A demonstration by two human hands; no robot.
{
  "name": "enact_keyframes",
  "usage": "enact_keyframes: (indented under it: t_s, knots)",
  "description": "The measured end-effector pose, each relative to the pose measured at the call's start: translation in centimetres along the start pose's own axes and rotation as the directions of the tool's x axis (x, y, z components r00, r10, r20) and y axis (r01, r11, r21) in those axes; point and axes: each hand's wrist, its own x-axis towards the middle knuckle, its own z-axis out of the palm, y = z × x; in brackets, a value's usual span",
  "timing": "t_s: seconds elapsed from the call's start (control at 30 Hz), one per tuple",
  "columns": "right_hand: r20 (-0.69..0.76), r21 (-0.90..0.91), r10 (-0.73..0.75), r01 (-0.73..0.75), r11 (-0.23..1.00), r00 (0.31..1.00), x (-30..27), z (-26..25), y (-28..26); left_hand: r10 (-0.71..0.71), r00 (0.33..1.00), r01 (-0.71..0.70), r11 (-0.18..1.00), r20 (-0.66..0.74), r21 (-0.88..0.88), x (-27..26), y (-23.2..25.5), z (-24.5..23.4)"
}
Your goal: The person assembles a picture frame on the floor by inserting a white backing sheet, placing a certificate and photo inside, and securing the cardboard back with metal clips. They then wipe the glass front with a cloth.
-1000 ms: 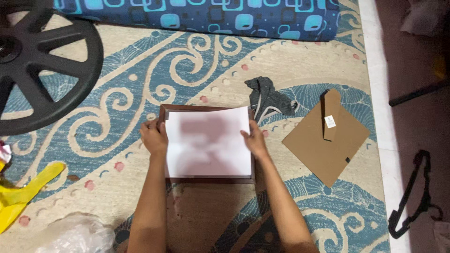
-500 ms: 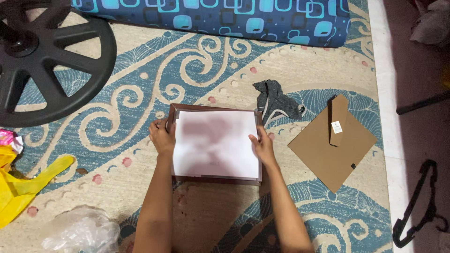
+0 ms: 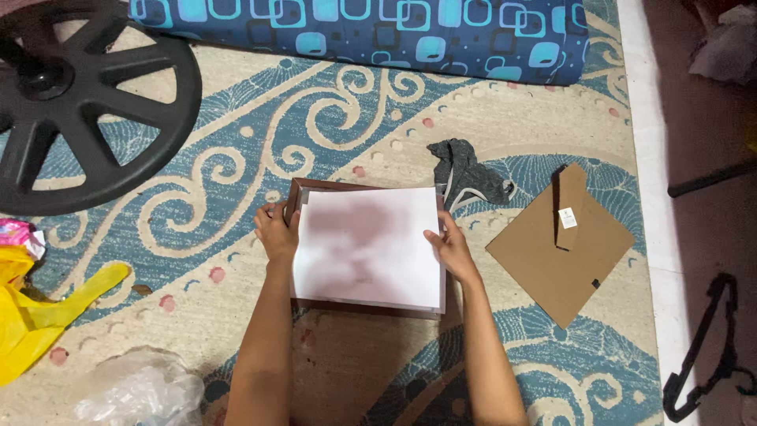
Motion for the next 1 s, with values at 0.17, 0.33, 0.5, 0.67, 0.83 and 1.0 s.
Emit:
enact_keyframes:
  t_s: [0.17, 0.33, 0.5, 0.67, 0.83, 1.0]
  knots:
    - [-0.085, 0.108, 0.145, -0.136, 0.985, 0.986, 0.4, 0.3, 2.8, -0.002, 0.999, 0.002, 1.000, 0.036, 0.006, 0.0, -0.2, -0.1]
    - [-0.154, -0.059, 0.237, -0.248, 0.967, 0.959, 1.6, 0.8, 6.0, 0.028, 0.998, -0.030, 0.999, 0.057, 0.034, 0.2, -0.5, 0.2]
    - [-0.193, -0.177, 0.154, -0.189, 0.966, 0.969, 0.3, 1.4, 5.5, -0.003, 0.999, 0.000, 0.999, 0.045, 0.053, 0.0, -0.8, 0.6]
    - [-0.027, 0.232, 0.300, -0.286, 0.930, 0.954, 0.6, -1.3, 3.3, -0.046, 0.996, 0.040, 0.997, 0.079, 0.068, 0.3, -1.0, 0.9]
    - [0.008, 0.271, 0.430, -0.416, 0.868, 0.903, 0.7, -5.8, 1.8, -0.022, 0.996, 0.014, 0.995, 0.082, 0.096, 0.6, -1.1, 1.0]
    - [0.015, 0.311, 0.296, -0.286, 0.906, 0.955, -0.2, -6.8, 2.8, -0.077, 0.961, 0.050, 0.993, 0.265, 0.108, 0.9, -0.7, -0.7]
